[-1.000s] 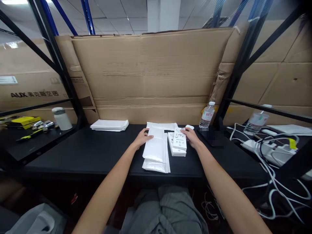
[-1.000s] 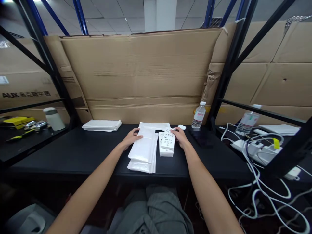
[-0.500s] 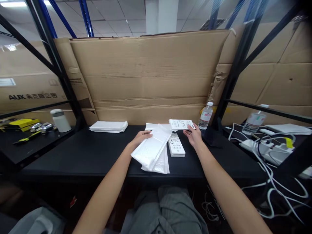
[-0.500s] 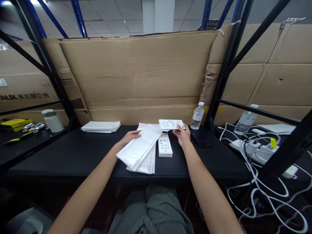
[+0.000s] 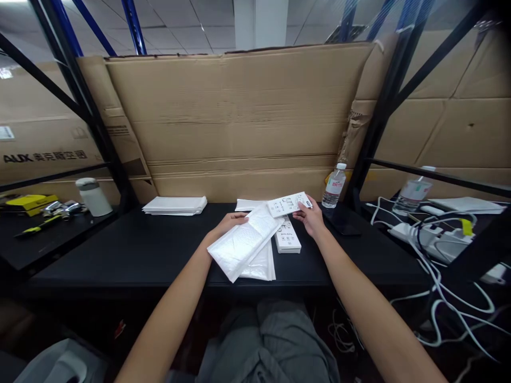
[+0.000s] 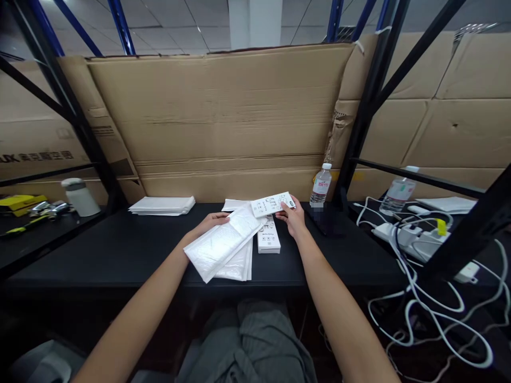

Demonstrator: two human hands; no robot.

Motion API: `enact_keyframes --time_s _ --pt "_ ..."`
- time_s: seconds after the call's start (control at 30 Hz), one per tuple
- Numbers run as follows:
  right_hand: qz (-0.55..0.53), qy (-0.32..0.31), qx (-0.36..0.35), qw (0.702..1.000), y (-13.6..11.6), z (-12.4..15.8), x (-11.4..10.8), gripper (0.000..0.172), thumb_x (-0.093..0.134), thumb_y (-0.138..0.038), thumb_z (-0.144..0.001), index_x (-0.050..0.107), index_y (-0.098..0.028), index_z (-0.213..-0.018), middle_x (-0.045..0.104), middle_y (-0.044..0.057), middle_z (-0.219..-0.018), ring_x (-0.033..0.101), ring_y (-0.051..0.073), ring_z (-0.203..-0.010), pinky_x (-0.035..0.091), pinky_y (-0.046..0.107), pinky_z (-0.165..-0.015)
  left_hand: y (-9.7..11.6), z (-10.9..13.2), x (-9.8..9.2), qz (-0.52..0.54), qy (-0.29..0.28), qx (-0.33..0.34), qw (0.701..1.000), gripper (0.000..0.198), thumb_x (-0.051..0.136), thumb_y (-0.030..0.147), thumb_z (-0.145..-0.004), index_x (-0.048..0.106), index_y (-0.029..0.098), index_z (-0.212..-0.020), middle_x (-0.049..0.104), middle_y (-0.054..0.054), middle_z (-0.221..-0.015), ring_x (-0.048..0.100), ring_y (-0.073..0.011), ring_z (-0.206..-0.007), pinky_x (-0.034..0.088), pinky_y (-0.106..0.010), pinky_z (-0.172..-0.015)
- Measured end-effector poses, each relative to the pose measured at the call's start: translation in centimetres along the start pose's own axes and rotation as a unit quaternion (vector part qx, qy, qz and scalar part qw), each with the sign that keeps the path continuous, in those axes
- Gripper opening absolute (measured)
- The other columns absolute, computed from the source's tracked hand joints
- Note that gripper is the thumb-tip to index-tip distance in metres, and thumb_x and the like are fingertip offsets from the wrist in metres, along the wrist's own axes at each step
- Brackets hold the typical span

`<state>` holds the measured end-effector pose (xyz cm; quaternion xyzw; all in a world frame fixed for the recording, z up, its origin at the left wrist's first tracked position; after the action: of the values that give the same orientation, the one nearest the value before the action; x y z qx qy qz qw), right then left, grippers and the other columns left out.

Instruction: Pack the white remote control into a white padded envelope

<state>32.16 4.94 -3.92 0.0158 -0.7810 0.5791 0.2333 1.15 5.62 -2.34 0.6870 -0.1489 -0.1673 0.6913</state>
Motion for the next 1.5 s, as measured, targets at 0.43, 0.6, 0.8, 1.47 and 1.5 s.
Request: enact_keyframes --time_s 0.43,0.6,0.8,1.47,1.5 --pt "-0.023 -0.036 -0.02 0.999 -0.5 0.2 0.1 0.061 0.075 -0.024 -0.069 0.053 -0.033 -0.125 0.066 -0.004 -0.082 0.059 0.008 -0.056 0.056 0.02 -0.052 1.0 1.1 0.6 -0.007 0.003 0.007 1.0 0.054 0.08 0.043 -0.064 0.068 0.013 -0.107 0.065 -0.015 -0.112 0.063 -0.0279 -0.095 0.049 -0.033 -0.074" --pt "-0.026 -0.031 0.001 0.999 -0.4 0.1 0.1 0.057 0.073 -0.023 -0.07 0.053 -0.031 -0.123 0.066 -0.003 -0.08 0.059 0.009 -0.055 0.056 0.021 -0.051 1.1 1.2 0.5 -0.015 0.015 0.006 1.0 0.054 0.079 0.044 -0.065 0.068 0.014 -0.108 0.063 -0.014 -0.118 0.061 -0.0284 -0.101 0.048 -0.033 -0.077" --pt "-0.049 -0.036 0.027 0.998 -0.2 0.1 0.1 0.043 0.072 -0.02 -0.072 0.058 -0.023 -0.113 0.065 -0.002 -0.068 0.056 0.009 -0.048 0.052 0.02 -0.044 1.4 1.4 0.8 -0.045 0.029 -0.004 0.999 0.053 0.081 0.041 -0.061 0.07 0.013 -0.105 0.067 -0.012 -0.108 0.062 -0.0262 -0.094 0.046 -0.031 -0.075" --pt "-0.047 -0.026 0.089 0.995 0.3 0.0 0.2 0.023 0.065 -0.014 -0.074 0.059 -0.016 -0.096 0.058 -0.002 -0.057 0.048 0.008 -0.041 0.038 0.018 -0.034 2.0 2.2 1.5 -0.082 0.059 0.004 0.995 0.041 0.08 0.038 -0.062 0.073 0.016 -0.096 0.066 -0.01 -0.105 0.059 -0.0262 -0.096 0.044 -0.032 -0.075" --pt "-0.048 -0.038 0.088 0.994 0.3 0.0 0.3 0.022 0.064 -0.015 -0.075 0.06 -0.015 -0.097 0.058 -0.001 -0.058 0.049 0.009 -0.042 0.039 0.018 -0.035 2.0 2.2 1.5 -0.082 0.059 0.007 0.995 0.041 0.08 0.038 -0.062 0.073 0.016 -0.095 0.067 -0.01 -0.104 0.059 -0.026 -0.096 0.044 -0.031 -0.075"
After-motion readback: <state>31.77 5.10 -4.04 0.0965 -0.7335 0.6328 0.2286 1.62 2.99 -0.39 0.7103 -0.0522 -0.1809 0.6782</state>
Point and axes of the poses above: each hand's wrist, its own z-axis away from the middle knuckle, its own x-axis out of the palm, y = z × x, the point moved 3 cm from there along -z, towards the middle knuckle
